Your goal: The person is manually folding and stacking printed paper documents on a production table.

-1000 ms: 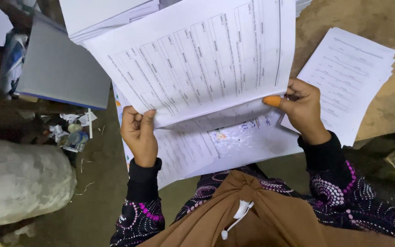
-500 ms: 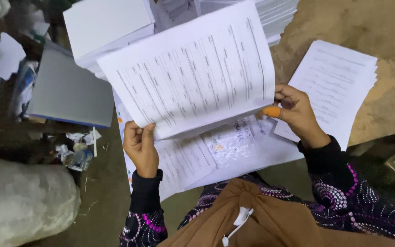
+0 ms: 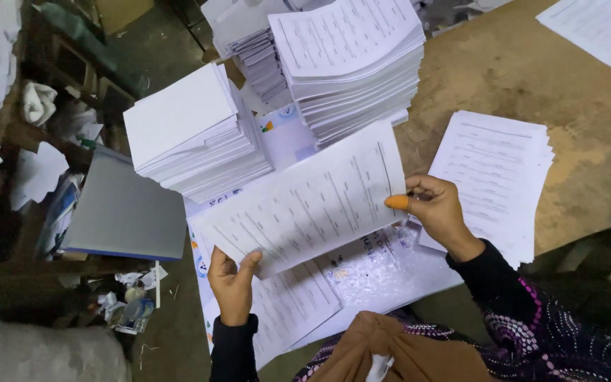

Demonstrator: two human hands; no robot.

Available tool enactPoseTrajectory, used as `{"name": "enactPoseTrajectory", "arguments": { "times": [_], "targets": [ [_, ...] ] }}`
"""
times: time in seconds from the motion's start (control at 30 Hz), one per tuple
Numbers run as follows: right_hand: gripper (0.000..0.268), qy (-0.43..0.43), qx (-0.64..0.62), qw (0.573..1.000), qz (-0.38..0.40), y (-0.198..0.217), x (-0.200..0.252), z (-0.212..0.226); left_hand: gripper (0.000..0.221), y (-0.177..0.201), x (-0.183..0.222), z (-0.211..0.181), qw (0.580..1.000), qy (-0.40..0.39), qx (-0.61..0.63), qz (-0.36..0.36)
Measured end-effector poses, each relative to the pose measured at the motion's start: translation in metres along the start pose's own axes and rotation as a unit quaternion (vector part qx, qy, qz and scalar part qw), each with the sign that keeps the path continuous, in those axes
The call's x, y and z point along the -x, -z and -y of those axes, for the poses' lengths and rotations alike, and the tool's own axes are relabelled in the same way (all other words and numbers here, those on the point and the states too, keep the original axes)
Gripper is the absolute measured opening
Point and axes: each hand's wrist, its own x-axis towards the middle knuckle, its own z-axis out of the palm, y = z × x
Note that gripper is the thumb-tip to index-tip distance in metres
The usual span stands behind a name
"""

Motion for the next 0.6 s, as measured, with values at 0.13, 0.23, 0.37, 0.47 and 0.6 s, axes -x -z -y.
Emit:
{"name": "enactPoseTrajectory", "arguments": {
  "times": [0.13, 0.23, 0.37, 0.47, 0.6],
  "targets": [
    [0.021, 0.028, 0.039, 0.999, 0.017, -0.003, 0.005, -0.001, 0.028, -0.016, 0.005, -0.002, 0.990, 0.030, -0.052, -0.127],
    [0.035, 0.053, 0.043, 0.997, 0.021, 0.002, 0.007, -0.011, 0.026, -0.015, 0.009, 0.009, 0.990, 0.032, -0.030, -0.135],
    [0.048, 0.034, -0.044, 0.997, 0.045, -0.001, 0.005, 0.007, 0.019, -0.018, 0.010, 0.003, 0.993, 0.024, -0.020, -0.110],
    [0.054, 0.029, -0.095, 0.995, 0.031, -0.007, 0.004, 0.018, 0.034, -0.021, 0.010, -0.006, 0.997, 0.012, 0.033, -0.072],
    [0.067, 0.012, -0.145, 0.989, -0.009, -0.014, 0.005, 0.029, 0.035, -0.022, 0.010, -0.012, 0.997, 0.026, 0.012, -0.077]
  ]
}}
